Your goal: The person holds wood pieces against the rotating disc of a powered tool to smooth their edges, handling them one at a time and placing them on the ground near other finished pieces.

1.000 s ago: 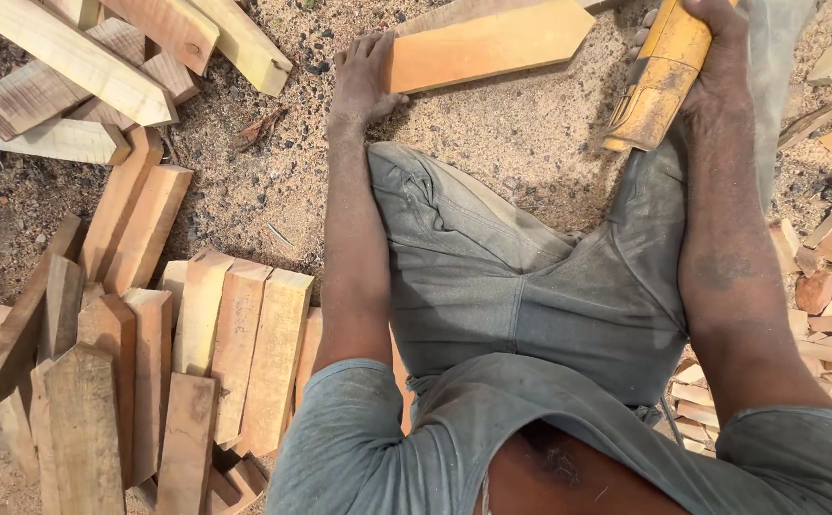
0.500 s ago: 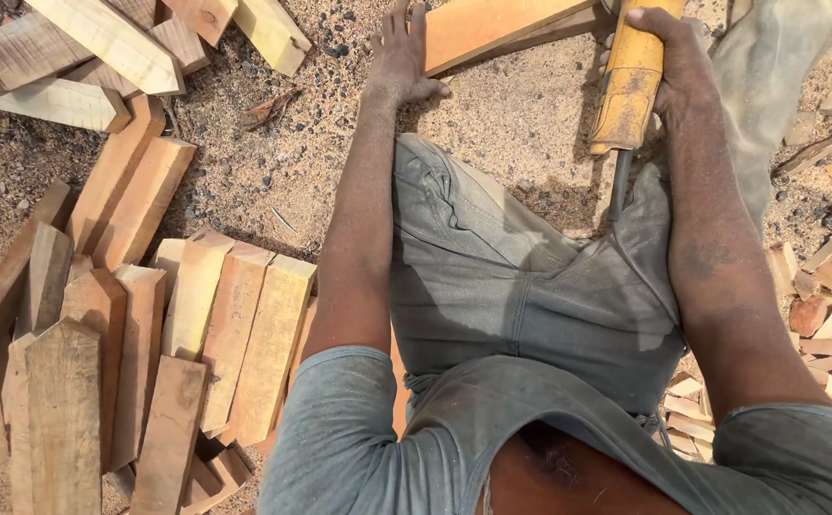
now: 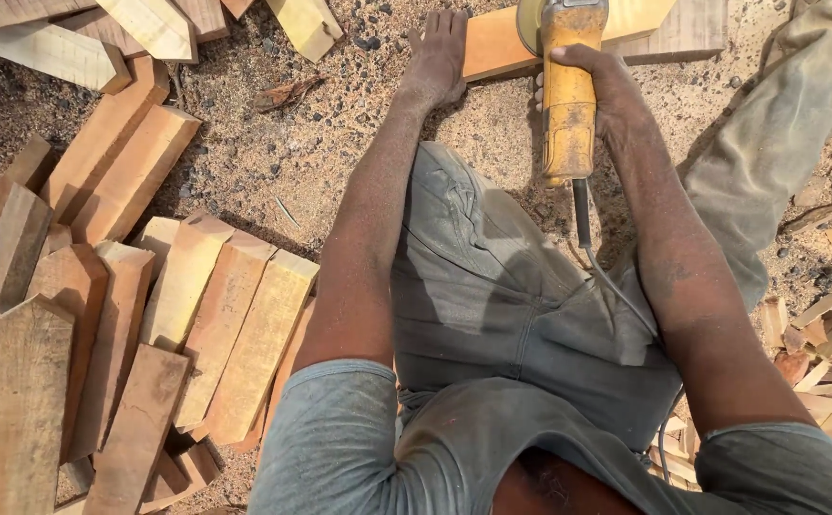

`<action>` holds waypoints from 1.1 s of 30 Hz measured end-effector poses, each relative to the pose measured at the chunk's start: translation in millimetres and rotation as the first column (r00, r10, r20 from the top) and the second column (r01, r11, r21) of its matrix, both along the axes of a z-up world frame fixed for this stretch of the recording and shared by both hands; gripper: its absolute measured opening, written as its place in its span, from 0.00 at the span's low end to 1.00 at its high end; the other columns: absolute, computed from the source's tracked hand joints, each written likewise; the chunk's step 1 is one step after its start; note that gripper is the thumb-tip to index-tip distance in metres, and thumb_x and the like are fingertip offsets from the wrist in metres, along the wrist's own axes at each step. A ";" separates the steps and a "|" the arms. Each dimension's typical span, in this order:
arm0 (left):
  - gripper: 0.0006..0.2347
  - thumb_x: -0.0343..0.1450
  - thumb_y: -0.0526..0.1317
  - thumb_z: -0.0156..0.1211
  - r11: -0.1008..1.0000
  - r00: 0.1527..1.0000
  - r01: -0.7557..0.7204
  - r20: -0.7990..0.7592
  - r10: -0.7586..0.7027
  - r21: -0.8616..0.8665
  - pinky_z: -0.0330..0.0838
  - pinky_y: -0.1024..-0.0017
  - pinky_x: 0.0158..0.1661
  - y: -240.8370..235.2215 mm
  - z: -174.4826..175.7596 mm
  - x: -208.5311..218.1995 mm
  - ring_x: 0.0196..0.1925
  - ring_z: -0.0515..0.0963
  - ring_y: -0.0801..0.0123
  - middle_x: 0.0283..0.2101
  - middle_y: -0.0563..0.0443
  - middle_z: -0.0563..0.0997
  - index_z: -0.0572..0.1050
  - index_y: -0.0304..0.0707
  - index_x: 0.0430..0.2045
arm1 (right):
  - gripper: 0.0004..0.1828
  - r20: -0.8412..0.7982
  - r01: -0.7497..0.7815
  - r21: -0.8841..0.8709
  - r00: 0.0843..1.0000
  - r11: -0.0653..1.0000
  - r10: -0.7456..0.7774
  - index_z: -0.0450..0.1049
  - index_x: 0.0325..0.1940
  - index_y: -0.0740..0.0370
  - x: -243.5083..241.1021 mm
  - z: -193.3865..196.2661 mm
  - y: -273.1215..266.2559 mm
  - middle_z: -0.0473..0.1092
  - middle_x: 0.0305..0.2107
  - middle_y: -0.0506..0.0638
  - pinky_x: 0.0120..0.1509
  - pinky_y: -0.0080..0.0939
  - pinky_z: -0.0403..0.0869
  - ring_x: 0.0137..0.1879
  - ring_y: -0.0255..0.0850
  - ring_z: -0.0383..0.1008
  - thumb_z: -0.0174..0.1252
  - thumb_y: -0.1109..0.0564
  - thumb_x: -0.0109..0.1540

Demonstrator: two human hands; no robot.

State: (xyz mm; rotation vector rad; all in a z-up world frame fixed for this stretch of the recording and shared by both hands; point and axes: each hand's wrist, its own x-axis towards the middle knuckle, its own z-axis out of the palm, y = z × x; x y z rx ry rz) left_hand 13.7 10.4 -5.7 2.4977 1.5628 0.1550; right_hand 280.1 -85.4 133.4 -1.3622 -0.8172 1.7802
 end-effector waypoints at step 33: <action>0.40 0.62 0.32 0.73 0.999 0.999 -0.015 -0.035 0.014 -0.037 0.54 0.34 0.66 12.5 -11.7 -3.6 0.71 0.59 0.50 0.66 0.37 0.62 0.53 0.30 0.68 | 0.35 -0.093 0.161 0.078 0.984 0.984 -0.153 0.65 0.63 0.77 63.9 -9.9 -4.1 0.75 0.37 0.60 0.42 0.41 0.85 0.37 0.45 0.82 0.66 0.49 0.62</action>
